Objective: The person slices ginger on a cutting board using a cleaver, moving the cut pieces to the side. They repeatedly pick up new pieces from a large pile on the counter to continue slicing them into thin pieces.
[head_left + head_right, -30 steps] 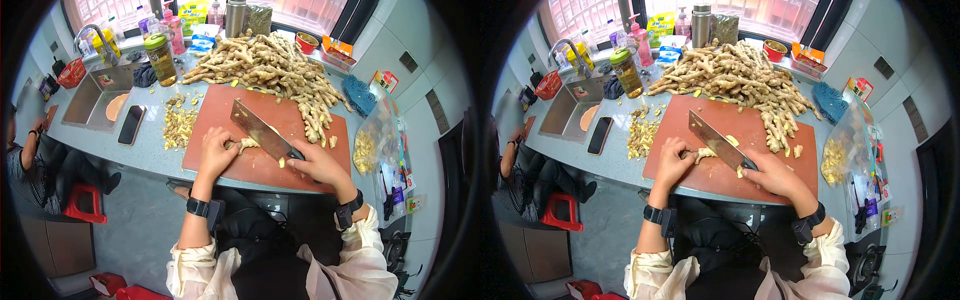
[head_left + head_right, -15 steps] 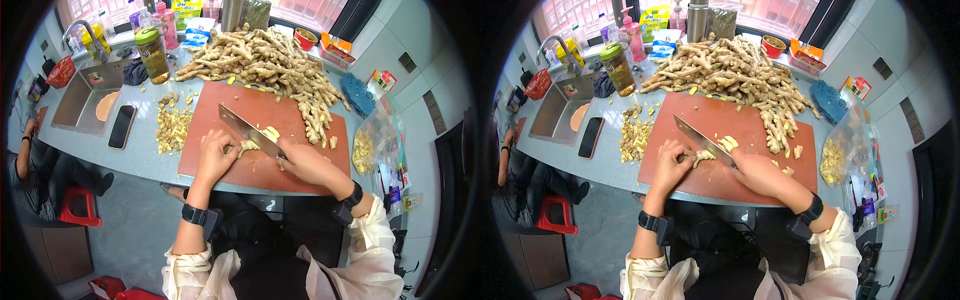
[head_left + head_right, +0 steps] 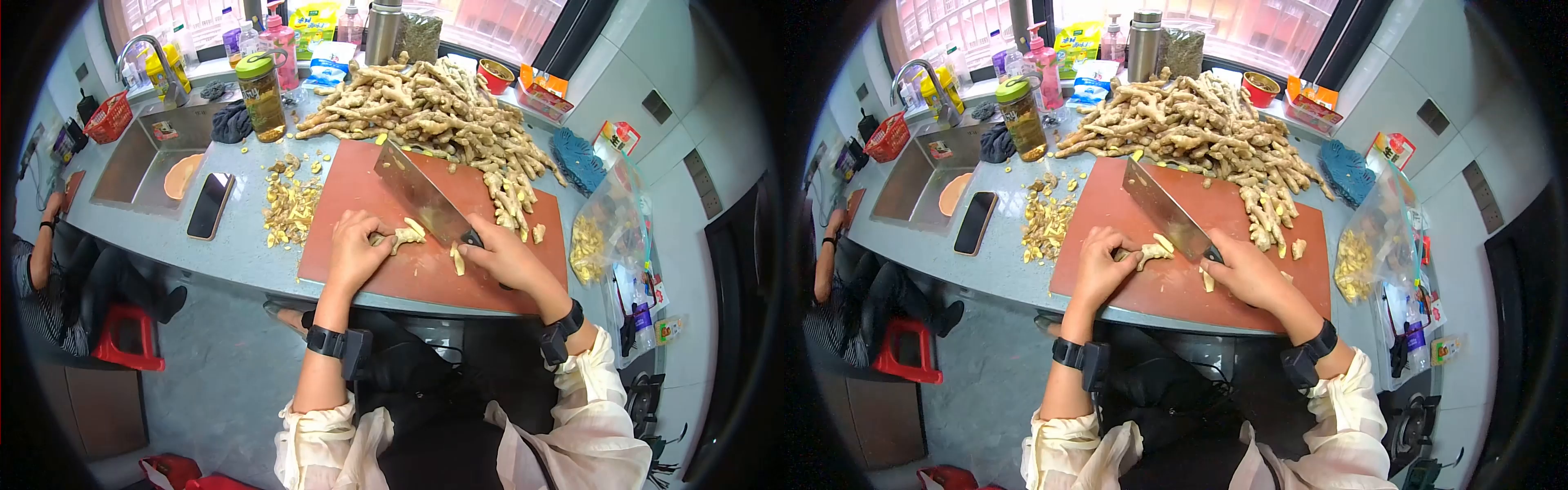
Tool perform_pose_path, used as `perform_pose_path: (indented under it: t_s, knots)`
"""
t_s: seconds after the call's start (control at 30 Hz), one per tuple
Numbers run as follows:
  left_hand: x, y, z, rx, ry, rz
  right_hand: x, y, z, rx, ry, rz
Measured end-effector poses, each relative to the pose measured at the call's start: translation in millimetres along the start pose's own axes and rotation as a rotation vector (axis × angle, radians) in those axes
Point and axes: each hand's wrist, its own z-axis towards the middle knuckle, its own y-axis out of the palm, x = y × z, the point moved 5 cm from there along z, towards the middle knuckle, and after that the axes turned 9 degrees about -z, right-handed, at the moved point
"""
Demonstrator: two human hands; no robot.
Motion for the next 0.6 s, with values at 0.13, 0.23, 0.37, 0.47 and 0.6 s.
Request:
perform_pose_path:
  t_s: [0.13, 0.23, 0.37, 0.47, 0.6]
  knots:
    - [2.9, -1.4, -0.2, 0.027, 0.034, -0.006, -10.4, -10.9, -7.2, -0.072, 0.006, -0.085]
    - [2.8, -1.9, -0.9, 0.013, -0.013, -0.012, -15.4, -10.7, -7.7, -0.106, -0.017, -0.114]
    - [0.9, -1.4, -0.5, 0.007, -0.009, -0.015, -10.3, -0.6, -2.3, -0.195, -0.001, -0.194]
    - [2.0, -1.2, 0.3, 0.018, 0.043, 0.030, 1.2, 10.9, 2.0, -0.224, 0.008, -0.221]
    - [3.2, -3.1, 0.7, 0.017, 0.032, 0.019, 5.7, 18.0, 3.8, -0.140, -0.011, -0.180]
